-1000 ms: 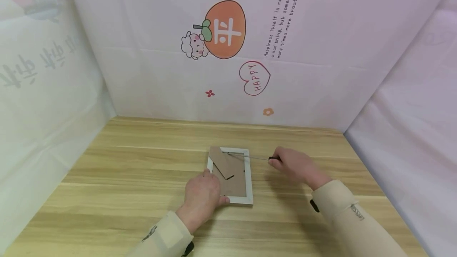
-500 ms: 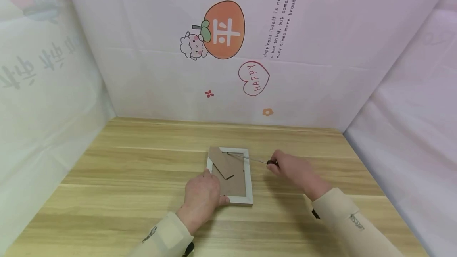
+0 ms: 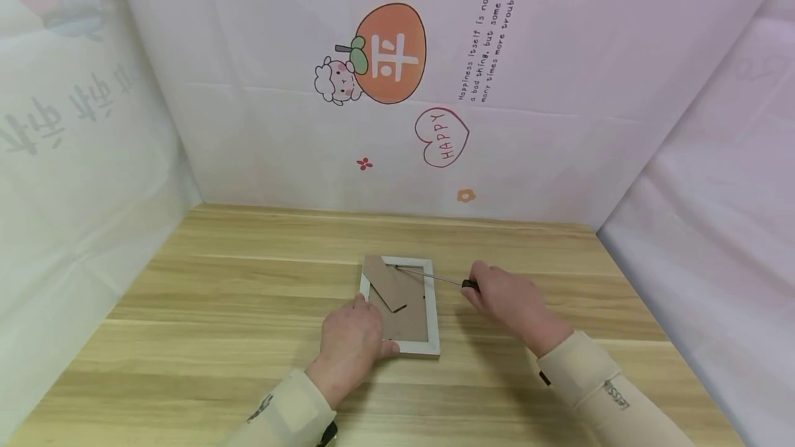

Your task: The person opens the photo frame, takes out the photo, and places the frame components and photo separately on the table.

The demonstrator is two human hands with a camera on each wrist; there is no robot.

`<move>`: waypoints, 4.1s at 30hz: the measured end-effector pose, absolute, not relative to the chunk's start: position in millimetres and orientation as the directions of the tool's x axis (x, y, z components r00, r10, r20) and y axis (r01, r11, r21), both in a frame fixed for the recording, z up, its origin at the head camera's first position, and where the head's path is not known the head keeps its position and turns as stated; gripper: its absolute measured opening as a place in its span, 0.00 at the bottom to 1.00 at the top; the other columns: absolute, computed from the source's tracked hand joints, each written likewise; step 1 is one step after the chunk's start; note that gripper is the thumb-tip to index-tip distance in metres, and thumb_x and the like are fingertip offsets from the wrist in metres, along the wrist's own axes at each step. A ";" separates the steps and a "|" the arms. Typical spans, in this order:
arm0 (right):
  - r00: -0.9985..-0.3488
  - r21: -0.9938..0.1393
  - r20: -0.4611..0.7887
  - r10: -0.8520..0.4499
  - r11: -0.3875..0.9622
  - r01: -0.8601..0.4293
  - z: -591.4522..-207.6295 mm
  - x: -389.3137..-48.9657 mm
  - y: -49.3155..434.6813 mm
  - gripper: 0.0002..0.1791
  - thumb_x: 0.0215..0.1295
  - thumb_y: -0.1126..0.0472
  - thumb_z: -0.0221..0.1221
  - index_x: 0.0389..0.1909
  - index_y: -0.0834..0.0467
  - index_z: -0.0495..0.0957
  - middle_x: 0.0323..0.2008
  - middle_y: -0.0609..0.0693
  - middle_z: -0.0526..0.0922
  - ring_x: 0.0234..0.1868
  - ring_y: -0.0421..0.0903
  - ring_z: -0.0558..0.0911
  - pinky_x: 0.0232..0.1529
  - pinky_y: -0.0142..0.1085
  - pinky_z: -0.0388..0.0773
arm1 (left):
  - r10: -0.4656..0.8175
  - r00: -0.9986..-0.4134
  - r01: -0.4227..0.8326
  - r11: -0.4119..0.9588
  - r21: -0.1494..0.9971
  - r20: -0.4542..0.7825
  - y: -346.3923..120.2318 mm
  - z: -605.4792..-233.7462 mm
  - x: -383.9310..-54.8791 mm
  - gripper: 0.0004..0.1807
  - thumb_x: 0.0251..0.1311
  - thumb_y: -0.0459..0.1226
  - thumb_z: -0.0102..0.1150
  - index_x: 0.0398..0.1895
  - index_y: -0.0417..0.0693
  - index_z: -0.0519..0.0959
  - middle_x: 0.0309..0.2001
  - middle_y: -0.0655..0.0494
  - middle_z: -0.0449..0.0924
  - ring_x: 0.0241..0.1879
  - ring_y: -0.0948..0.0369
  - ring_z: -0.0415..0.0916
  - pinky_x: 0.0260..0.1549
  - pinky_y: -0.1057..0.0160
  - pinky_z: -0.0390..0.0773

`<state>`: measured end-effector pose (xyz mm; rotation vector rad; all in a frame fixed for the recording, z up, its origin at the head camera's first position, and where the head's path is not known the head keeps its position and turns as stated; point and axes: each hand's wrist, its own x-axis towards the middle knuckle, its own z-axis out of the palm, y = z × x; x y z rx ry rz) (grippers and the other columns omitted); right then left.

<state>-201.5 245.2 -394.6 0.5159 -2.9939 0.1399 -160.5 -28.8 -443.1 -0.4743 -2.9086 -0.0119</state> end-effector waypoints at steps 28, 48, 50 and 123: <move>-0.947 -0.102 -0.028 -0.321 0.943 -0.317 -358.2 -237.4 249.9 0.13 0.75 0.46 0.60 0.35 0.50 0.78 0.23 0.41 0.76 0.24 0.39 0.71 0.23 0.36 0.67 | 0.318 -0.929 0.315 0.948 -0.046 0.187 -30.5 -443.9 -160.1 0.43 0.46 0.71 0.69 0.37 0.37 0.84 0.50 0.41 0.86 0.33 0.56 0.83 0.17 0.61 0.77; -0.916 -0.207 -0.175 -0.361 0.923 -0.324 -340.0 -264.9 256.8 0.14 0.75 0.46 0.61 0.42 0.52 0.84 0.35 0.44 0.85 0.34 0.42 0.79 0.35 0.39 0.77 | 0.309 -0.933 0.301 0.951 -0.068 0.187 -29.4 -445.9 -160.9 0.43 0.45 0.73 0.68 0.34 0.39 0.82 0.47 0.44 0.86 0.30 0.58 0.81 0.16 0.62 0.76; -0.920 -0.166 -0.113 -0.374 0.920 -0.354 -344.7 -258.0 256.3 0.12 0.73 0.47 0.63 0.41 0.52 0.84 0.33 0.42 0.84 0.31 0.41 0.78 0.34 0.38 0.77 | 0.308 -0.933 0.300 0.951 -0.070 0.187 -29.1 -445.1 -160.8 0.43 0.45 0.73 0.68 0.34 0.39 0.83 0.48 0.43 0.86 0.31 0.58 0.82 0.15 0.62 0.76; -0.926 0.023 0.122 -0.356 0.934 -0.356 -340.0 -249.7 237.0 0.09 0.66 0.47 0.70 0.35 0.45 0.81 0.29 0.37 0.83 0.28 0.38 0.78 0.23 0.36 0.71 | 0.269 -0.954 0.269 0.963 -0.021 0.130 -28.4 -443.6 -162.1 0.45 0.44 0.72 0.70 0.41 0.37 0.84 0.57 0.40 0.85 0.37 0.54 0.85 0.17 0.60 0.79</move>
